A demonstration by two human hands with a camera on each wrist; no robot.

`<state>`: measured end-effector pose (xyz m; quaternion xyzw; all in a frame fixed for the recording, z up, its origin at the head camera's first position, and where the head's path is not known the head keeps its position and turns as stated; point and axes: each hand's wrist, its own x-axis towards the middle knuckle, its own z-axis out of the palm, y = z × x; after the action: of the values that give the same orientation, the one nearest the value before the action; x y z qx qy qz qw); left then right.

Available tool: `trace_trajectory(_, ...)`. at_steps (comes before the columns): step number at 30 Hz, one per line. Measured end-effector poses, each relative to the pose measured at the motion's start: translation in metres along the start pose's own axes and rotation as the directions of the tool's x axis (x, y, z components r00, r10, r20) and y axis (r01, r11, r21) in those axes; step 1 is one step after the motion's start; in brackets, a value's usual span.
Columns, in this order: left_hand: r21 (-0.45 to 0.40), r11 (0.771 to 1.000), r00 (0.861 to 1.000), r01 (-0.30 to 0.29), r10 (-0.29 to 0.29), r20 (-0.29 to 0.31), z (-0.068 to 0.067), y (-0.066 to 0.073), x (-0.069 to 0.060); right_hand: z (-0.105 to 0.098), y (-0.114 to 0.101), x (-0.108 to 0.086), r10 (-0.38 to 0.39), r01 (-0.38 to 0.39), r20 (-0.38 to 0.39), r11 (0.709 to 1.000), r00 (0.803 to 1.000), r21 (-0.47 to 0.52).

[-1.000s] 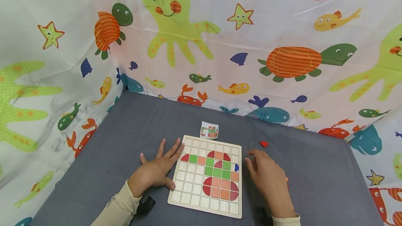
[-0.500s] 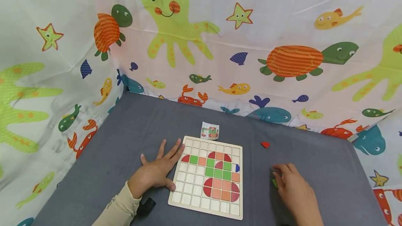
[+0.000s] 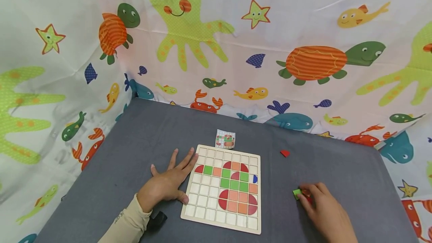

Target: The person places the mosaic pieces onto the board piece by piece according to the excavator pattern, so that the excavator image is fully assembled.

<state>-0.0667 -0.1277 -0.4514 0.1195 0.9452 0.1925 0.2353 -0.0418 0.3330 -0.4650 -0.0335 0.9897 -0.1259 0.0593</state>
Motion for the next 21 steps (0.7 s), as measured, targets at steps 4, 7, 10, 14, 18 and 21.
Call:
trace_trajectory(4,-0.001,1.0,1.0,0.001,-0.001,0.002,-0.001,0.001,0.0,0.001,0.0,0.001,0.002,-0.002,0.021,1.0,1.0,-0.001)
trace_trajectory(7,-0.007,1.0,1.0,-0.002,0.002,0.003,0.0,0.0,0.0,0.002,-0.001,0.001,-0.011,0.011,0.028,1.0,1.0,-0.004)
trace_trajectory(10,-0.016,1.0,1.0,-0.009,0.009,-0.001,0.002,-0.002,0.002,0.002,-0.002,0.001,-0.019,0.019,0.033,1.0,0.999,0.0)
trace_trajectory(14,-0.022,1.0,1.0,-0.019,0.019,-0.004,0.009,-0.009,0.008,0.002,-0.004,0.002,-0.012,0.012,0.038,1.0,0.999,0.005)
trace_trajectory(18,-0.007,1.0,1.0,-0.019,0.019,-0.003,0.015,-0.014,0.013,0.003,-0.008,0.003,-0.001,0.001,0.039,1.0,0.999,0.001)
trace_trajectory(21,-0.007,1.0,1.0,-0.015,0.015,0.0,0.018,-0.017,0.016,0.004,-0.013,0.005,0.01,-0.011,0.047,1.0,0.999,0.006)
